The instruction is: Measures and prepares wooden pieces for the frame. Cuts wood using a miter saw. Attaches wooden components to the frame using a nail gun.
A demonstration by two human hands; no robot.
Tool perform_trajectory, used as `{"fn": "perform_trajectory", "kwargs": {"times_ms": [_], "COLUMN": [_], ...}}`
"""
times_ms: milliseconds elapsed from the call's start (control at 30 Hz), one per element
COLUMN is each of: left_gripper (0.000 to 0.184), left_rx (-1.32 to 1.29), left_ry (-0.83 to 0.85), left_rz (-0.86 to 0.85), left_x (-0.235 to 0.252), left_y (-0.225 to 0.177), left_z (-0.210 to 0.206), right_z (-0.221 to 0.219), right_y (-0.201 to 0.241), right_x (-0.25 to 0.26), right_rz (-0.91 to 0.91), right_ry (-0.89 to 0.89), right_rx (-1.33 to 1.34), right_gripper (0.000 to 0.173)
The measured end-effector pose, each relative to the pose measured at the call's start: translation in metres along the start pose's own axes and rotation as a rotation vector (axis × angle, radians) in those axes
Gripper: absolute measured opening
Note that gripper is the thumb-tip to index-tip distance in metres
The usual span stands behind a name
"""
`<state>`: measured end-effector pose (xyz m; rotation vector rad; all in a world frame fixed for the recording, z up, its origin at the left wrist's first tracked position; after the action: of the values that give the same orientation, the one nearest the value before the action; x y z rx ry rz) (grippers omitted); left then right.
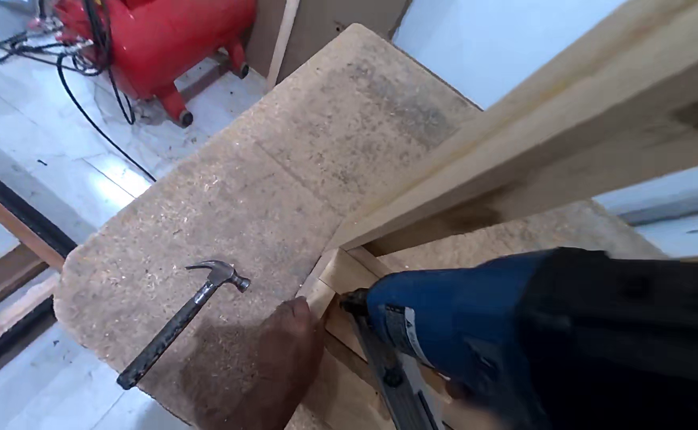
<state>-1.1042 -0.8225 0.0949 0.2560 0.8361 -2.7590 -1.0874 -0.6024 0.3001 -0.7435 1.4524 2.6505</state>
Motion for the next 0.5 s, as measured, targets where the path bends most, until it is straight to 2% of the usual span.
{"fn": "perform_trajectory", "kwargs": {"times_ms": [67,167,333,433,500], "left_gripper": [0.047,0.042,0.038,0.039,0.042], "left_rx": [-0.020,-0.035,-0.074,-0.057,-0.070], "left_ry": [0.054,0.049,-0.089,-0.111,-0.045], "left_rz": [0.024,0.035,-0.030,-0.028,-0.008], "left_x": [0.002,0.003,0.003,0.002,0.003], "left_y": [0.000,-0.001,0.001,0.002,0.002], "left_z": [0.002,0.003,0.000,-0.003,-0.002], "right_z": [-0.011,-0.025,-0.033,-0.030,-0.029], "right_y": [0.002,-0.001,0.000,-0.002,-0.003], "right_x": [0.024,0.045,0.060,0.062,0.058], "right_rz": [-0.054,-0.089,-0.176,-0.120,-0.079], "right_ry": [0.026,0.055,0.045,0.072,0.075], "right_rx": [0.003,0.012,-0.034,-0.130,-0.208], "right_gripper": [0.024,0.021,0.023,0.023,0.028]}}
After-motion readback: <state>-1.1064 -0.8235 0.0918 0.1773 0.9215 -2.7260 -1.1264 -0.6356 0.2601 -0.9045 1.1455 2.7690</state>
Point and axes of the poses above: each hand's wrist, its own x-axis towards the middle knuckle, its own z-axis out of the back of the hand, y = z × x, the point moved 4 cm from there along x, towards the middle knuckle, and after that the axes turned 4 degrees about -y, right-handed, at the moved point
